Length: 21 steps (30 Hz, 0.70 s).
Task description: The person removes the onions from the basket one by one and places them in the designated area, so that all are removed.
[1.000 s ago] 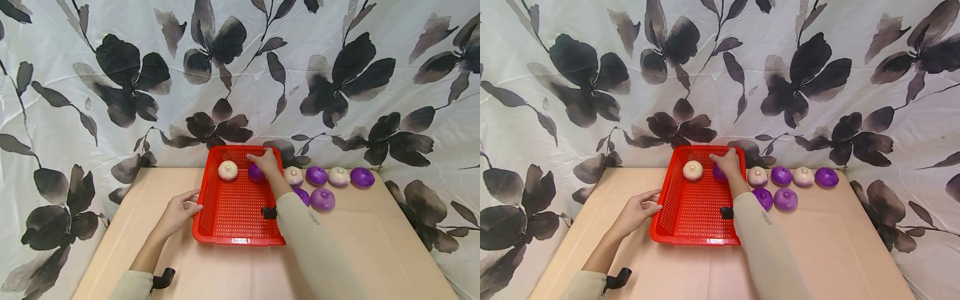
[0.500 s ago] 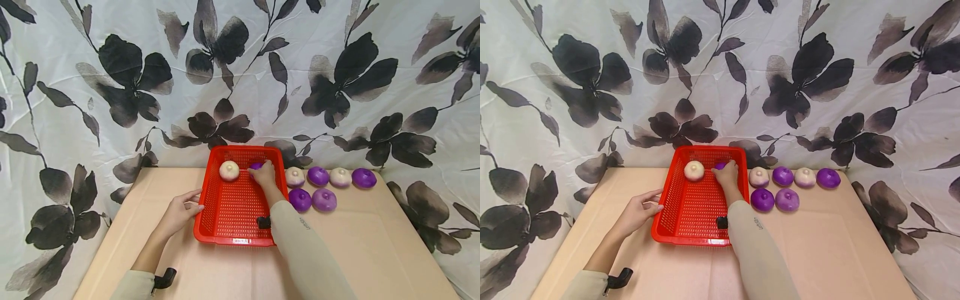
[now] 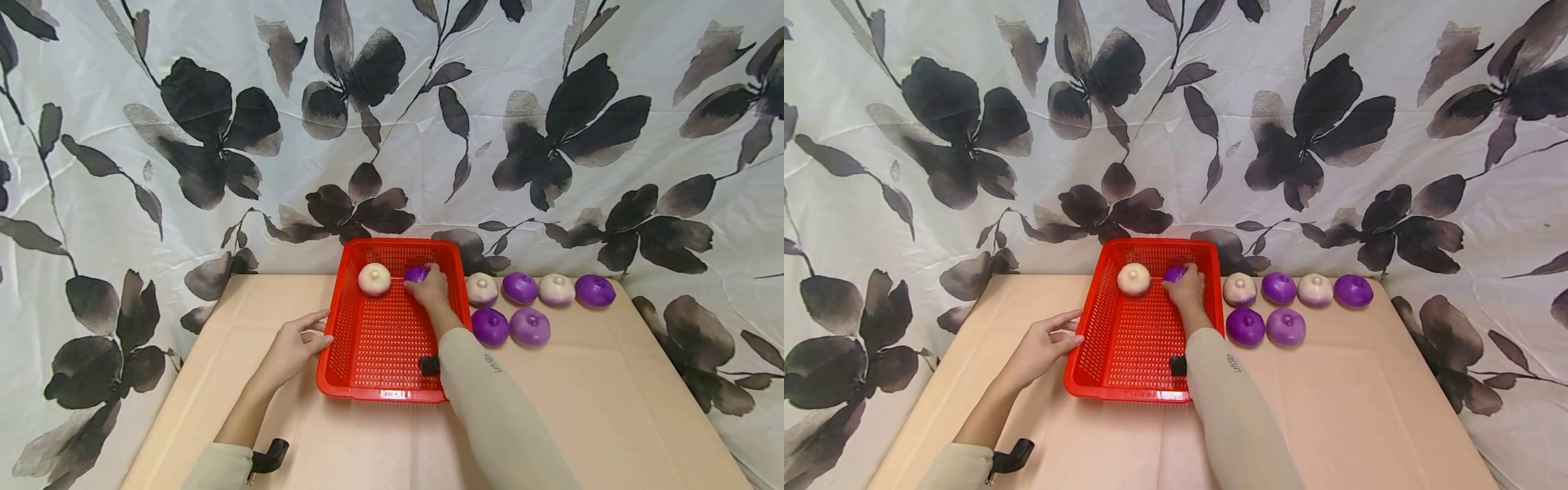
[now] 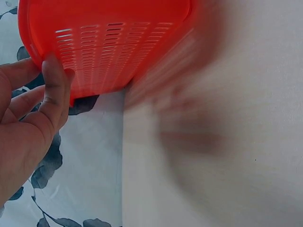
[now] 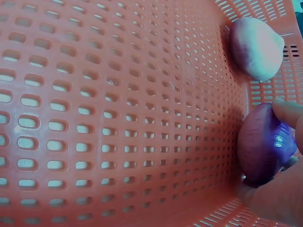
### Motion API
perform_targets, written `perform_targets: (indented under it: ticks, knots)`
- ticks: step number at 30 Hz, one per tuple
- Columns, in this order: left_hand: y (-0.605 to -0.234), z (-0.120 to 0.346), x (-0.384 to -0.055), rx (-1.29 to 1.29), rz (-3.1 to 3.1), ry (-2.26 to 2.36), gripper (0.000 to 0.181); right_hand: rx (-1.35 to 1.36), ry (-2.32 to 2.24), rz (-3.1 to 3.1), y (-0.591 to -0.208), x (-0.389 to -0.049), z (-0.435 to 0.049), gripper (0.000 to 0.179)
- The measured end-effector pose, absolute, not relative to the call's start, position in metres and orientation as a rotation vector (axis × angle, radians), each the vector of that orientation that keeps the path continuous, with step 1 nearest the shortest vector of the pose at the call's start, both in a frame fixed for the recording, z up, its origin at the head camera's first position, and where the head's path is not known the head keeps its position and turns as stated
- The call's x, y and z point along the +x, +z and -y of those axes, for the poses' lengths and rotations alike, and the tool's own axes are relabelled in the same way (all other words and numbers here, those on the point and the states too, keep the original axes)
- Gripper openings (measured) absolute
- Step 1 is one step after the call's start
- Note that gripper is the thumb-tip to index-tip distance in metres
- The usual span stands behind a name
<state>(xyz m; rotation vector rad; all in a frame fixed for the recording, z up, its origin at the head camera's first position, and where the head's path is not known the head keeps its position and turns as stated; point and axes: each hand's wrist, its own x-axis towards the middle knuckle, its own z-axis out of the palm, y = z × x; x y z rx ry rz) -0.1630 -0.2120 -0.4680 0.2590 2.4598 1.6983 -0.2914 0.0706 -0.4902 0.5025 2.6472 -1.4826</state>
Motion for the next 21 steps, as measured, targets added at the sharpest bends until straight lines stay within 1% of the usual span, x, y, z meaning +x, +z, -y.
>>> perform_targets:
  ticks: [13,21]
  knots:
    - [-0.466,0.210,-0.162,0.235,-2.442,1.706,0.059,0.482,-1.512,-2.647,-0.487,-0.290,-0.071,0.073]
    - [-0.465,0.209,-0.163,0.238,-2.467,1.688,0.059,0.417,-1.555,-2.648,-0.469,-0.298,-0.074,0.075]
